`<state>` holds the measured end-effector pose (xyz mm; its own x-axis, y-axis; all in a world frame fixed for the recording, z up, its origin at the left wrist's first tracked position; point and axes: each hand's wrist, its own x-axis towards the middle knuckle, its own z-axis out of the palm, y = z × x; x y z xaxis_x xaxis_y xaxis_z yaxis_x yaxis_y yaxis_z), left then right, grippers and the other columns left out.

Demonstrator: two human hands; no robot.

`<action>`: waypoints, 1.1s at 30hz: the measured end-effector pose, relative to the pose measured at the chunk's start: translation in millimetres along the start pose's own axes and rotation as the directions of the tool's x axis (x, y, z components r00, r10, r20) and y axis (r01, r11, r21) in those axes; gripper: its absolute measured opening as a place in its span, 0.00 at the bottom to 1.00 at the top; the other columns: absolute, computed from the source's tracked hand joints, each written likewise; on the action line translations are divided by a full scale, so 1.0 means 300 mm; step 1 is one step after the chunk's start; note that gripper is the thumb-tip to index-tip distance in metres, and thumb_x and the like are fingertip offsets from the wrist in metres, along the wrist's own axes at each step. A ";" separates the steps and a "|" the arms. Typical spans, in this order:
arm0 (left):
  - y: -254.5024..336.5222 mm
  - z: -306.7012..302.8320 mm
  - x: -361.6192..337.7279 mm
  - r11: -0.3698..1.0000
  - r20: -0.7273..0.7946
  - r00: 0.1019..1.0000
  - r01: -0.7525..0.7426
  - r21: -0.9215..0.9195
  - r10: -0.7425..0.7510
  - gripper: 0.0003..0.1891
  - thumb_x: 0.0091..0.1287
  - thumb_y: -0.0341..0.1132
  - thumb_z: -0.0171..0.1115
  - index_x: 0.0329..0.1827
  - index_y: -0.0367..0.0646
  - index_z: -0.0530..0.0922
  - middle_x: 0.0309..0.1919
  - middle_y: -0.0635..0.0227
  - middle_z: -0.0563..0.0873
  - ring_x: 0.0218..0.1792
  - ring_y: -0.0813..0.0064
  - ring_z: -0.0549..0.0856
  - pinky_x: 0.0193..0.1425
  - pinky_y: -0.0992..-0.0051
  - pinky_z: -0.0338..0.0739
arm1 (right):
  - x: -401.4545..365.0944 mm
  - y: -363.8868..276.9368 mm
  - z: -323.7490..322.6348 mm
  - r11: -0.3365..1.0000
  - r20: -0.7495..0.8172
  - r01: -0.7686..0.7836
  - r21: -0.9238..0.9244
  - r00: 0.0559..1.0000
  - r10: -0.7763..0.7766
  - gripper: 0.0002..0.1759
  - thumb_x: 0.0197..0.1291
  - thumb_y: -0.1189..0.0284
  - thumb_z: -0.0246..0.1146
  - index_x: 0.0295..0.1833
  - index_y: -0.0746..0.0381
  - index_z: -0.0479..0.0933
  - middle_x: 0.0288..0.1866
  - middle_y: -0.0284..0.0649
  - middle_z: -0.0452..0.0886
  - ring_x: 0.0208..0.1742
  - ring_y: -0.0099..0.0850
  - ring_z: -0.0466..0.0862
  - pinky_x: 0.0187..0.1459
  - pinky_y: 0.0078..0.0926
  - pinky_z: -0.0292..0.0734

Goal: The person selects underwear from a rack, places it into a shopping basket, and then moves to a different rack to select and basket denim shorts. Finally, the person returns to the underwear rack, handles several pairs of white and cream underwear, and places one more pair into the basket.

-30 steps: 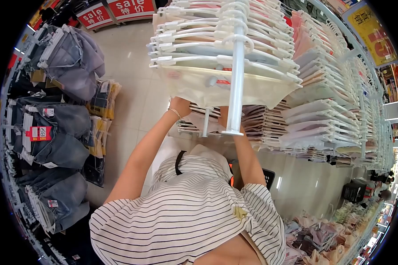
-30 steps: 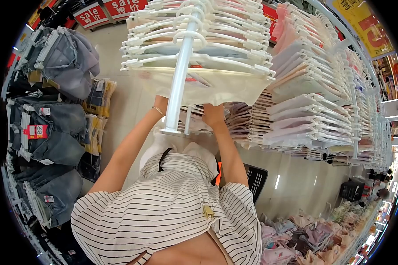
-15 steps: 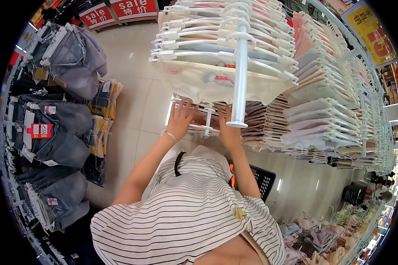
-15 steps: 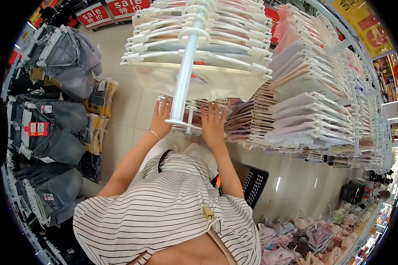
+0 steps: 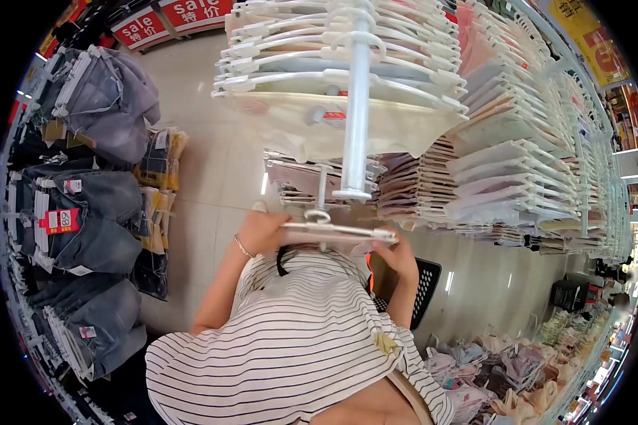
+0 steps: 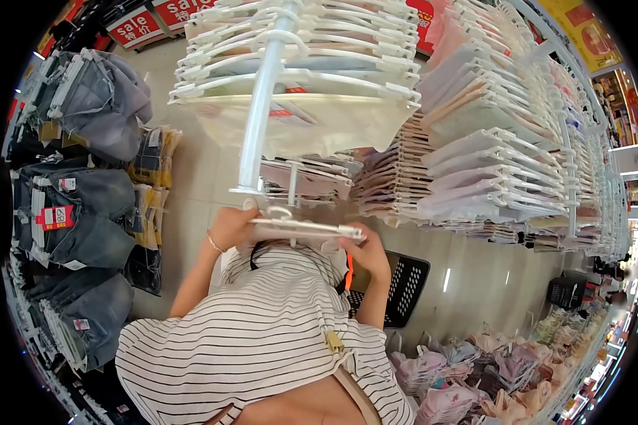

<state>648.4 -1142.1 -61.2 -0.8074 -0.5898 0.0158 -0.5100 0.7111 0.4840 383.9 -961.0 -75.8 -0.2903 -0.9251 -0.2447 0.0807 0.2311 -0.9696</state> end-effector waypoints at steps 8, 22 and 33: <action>-0.008 -0.068 0.107 0.990 -0.229 0.970 0.052 -0.130 -0.081 0.06 0.56 0.32 0.57 0.35 0.46 0.77 0.20 0.62 0.80 0.22 0.61 0.80 0.25 0.66 0.71 | 0.003 -0.010 0.056 0.929 -0.214 -0.018 0.370 0.971 0.104 0.13 0.60 0.70 0.60 0.44 0.69 0.75 0.34 0.31 0.79 0.34 0.18 0.74 0.37 0.16 0.70; -0.003 -0.102 0.164 0.975 -0.210 0.960 0.151 -0.162 -0.184 0.05 0.56 0.32 0.58 0.35 0.46 0.79 0.21 0.60 0.80 0.24 0.60 0.80 0.27 0.67 0.72 | -0.026 -0.045 0.055 0.900 -0.202 0.130 0.417 0.978 -0.048 0.21 0.56 0.81 0.55 0.58 0.69 0.68 0.49 0.35 0.76 0.48 0.21 0.73 0.51 0.17 0.66; 0.019 -0.095 0.196 0.742 0.119 0.985 0.170 -0.648 -0.122 0.05 0.57 0.27 0.64 0.35 0.36 0.80 0.23 0.71 0.81 0.25 0.86 0.74 0.29 0.83 0.69 | -0.031 -0.021 0.009 0.816 -0.270 0.191 0.545 0.962 -0.044 0.31 0.49 0.85 0.54 0.62 0.68 0.62 0.53 0.39 0.73 0.54 0.26 0.73 0.55 0.22 0.66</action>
<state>606.3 -1183.5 -32.6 -0.7689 -0.6221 -0.1477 -0.3237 0.1795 0.9290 388.7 -954.7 -67.4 -0.5399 -0.8190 -0.1943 0.5305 -0.1519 -0.8339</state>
